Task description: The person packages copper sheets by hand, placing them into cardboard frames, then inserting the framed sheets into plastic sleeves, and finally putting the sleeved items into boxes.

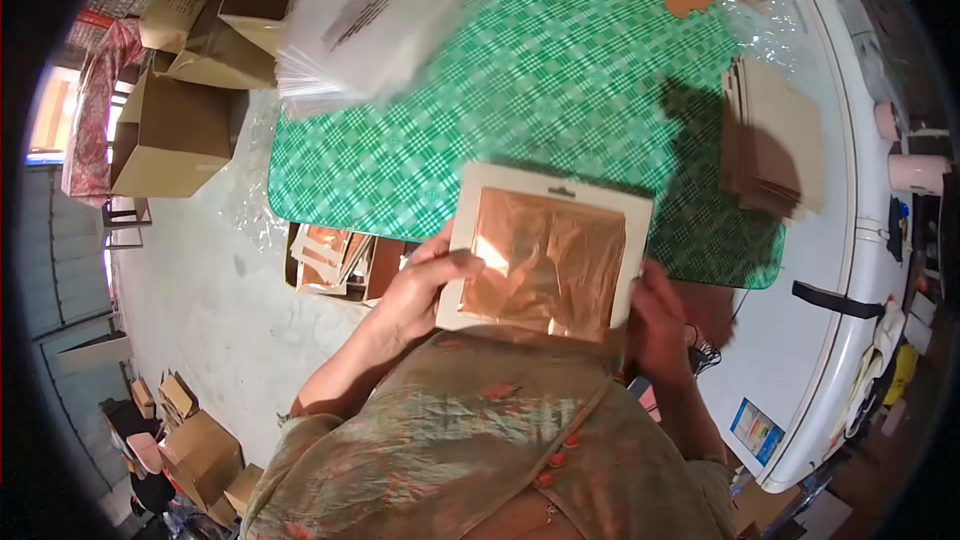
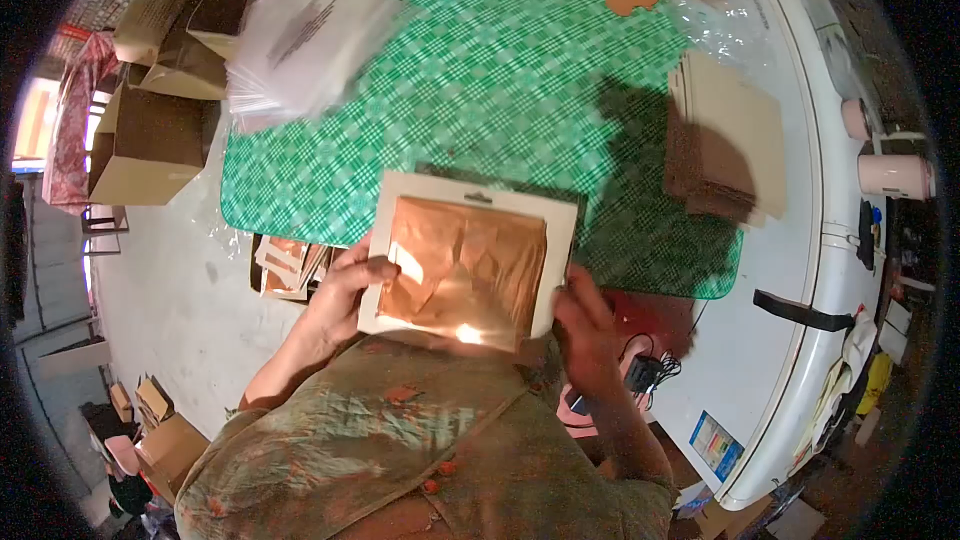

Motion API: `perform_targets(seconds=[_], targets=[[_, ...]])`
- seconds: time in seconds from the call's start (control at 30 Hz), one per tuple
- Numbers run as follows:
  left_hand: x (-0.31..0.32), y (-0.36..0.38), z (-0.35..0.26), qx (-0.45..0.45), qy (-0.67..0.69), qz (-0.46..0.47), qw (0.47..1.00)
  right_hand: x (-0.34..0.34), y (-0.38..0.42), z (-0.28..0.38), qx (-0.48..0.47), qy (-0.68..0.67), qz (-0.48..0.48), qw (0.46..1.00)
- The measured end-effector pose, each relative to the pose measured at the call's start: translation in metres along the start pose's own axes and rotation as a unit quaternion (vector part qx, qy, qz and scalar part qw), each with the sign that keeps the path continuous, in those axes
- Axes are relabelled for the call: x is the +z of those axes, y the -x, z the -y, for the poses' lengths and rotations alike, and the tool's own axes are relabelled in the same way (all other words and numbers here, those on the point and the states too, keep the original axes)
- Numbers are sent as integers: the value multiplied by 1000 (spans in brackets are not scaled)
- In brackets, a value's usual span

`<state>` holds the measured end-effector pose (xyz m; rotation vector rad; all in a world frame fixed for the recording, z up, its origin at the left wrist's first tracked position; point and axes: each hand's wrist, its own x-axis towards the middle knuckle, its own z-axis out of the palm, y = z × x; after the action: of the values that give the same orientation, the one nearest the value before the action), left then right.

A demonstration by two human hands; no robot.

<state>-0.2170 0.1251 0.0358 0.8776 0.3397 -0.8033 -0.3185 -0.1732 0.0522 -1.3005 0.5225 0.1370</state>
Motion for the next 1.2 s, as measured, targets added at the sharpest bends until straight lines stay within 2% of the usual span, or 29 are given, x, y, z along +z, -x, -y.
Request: perform_targets(seconds=[0.03, 0.07, 0.1, 0.2, 0.23, 0.27, 0.33, 0.43, 0.53, 0.63, 0.77, 0.83, 0.93, 0.97, 1.07, 1.17, 1.2], targets=[[-3, 3, 3, -21, 14, 22, 999, -2, 0, -2, -26, 73, 31, 996], [-6, 5, 2, -31, -62, -6, 998, -4, 1, -8, -50, 145, 64, 986], [-6, 8, -1, -42, -137, -36, 989, -3, 2, -9, -30, 146, 79, 986], [5, 15, -5, 6, 36, 13, 999, -1, 0, -15, 18, 112, 99, 989], [-10, 13, -1, 16, 42, 44, 998, 3, -3, -14, 26, 75, 91, 993], [-35, 10, 8, 27, 50, 76, 996, 7, 1, -8, 75, 34, 83, 993], [-5, 24, -9, -2, 39, 13, 999, 13, 2, -3, 78, 44, 90, 992], [-42, 29, 3, -36, -14, 10, 999, 13, 0, -7, 69, 65, 95, 991], [-50, 37, 6, -56, 4, -2, 998, 6, 0, -11, 82, 92, 101, 987], [-38, 40, -6, -68, -58, 53, 995, 1, 0, -20, 75, 117, 98, 985], [-41, 41, -8, -39, -143, 69, 987, 4, -1, -15, 55, 176, 86, 979], [-47, 38, -6, -42, -204, 62, 976, 8, -1, -7, 75, 149, 83, 983], [-54, 34, -3, -49, -221, 80, 971, 1, 1, -8, 107, 131, 86, 982], [-54, 33, -2, -47, -209, 74, 974, -2, 1, -10, 118, 128, 89, 981], [-51, 33, -3, -38, -145, 77, 986, -4, -1, -15, 54, 139, 92, 985], [-55, 37, -8, -35, -54, 124, 990, 5, 1, -5, 111, 56, 102, 987], [-58, 36, -8, -40, -38, 138, 989, 4, 1, -4, 115, 66, 110, 985]])
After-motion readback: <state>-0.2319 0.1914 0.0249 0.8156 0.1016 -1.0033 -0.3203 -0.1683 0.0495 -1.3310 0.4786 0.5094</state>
